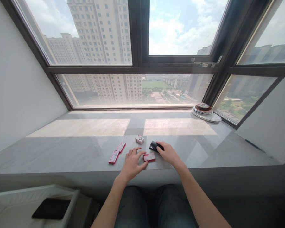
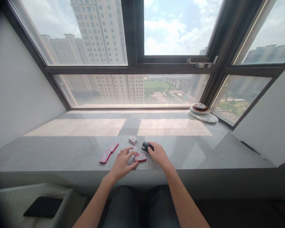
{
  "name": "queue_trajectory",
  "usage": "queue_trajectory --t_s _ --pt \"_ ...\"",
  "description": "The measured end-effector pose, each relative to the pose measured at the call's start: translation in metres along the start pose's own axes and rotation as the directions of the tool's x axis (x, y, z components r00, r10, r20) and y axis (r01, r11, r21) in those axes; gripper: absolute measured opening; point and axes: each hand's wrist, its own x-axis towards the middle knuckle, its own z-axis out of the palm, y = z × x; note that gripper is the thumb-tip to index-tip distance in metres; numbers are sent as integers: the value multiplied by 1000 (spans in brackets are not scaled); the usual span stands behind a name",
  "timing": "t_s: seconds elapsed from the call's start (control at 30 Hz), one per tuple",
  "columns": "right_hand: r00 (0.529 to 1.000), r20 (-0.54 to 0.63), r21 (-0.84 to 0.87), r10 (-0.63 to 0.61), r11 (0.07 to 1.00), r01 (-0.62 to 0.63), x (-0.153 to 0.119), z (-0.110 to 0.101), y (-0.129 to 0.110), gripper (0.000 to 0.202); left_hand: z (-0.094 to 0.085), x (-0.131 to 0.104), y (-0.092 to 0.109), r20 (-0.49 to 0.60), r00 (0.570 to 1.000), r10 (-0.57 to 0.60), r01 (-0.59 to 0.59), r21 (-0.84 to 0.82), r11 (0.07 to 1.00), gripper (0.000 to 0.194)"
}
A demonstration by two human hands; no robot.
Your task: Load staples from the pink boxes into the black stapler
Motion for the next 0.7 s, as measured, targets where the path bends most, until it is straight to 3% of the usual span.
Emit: queue_trajectory --t_s 0.07,0.17,0.27,0.37,0.47,0.53,0.63,0.7 --pt "998 42 -8 -39 999 39 2 12 -14 38 -3 -3 4 30 996 84 -82 -56 995 50" --pt "996 47 -37 -81 996 83 3 39 -35 33 -7 -6 6 39 994 106 -102 -95 990 54" --pt "998 -50 -96 -49 994 44 4 63 -53 26 -10 -9 4 41 995 90 -86 -100 991 48" --pt "982 -182 -54 50 997 -60 10 73 -65 25 -12 -12 3 33 996 79 -75 -98 992 52" --pt "946 -261 230 194 964 -134 16 65 -61 38 -12 -13 3 29 999 35 -32 -87 996 54" --pt "912 -276 470 303 871 -147 16 52 -47 51 -11 -13 2 38 999 6 -3 -84 996 51" --pt "859 -229 697 458 693 -183 5 27 -13 53 -11 -14 1 46 999 -18 22 -96 995 53" --pt "827 -153 721 541 633 -281 -9 11 11 47 -11 -14 1 47 998 -29 34 -108 994 55"
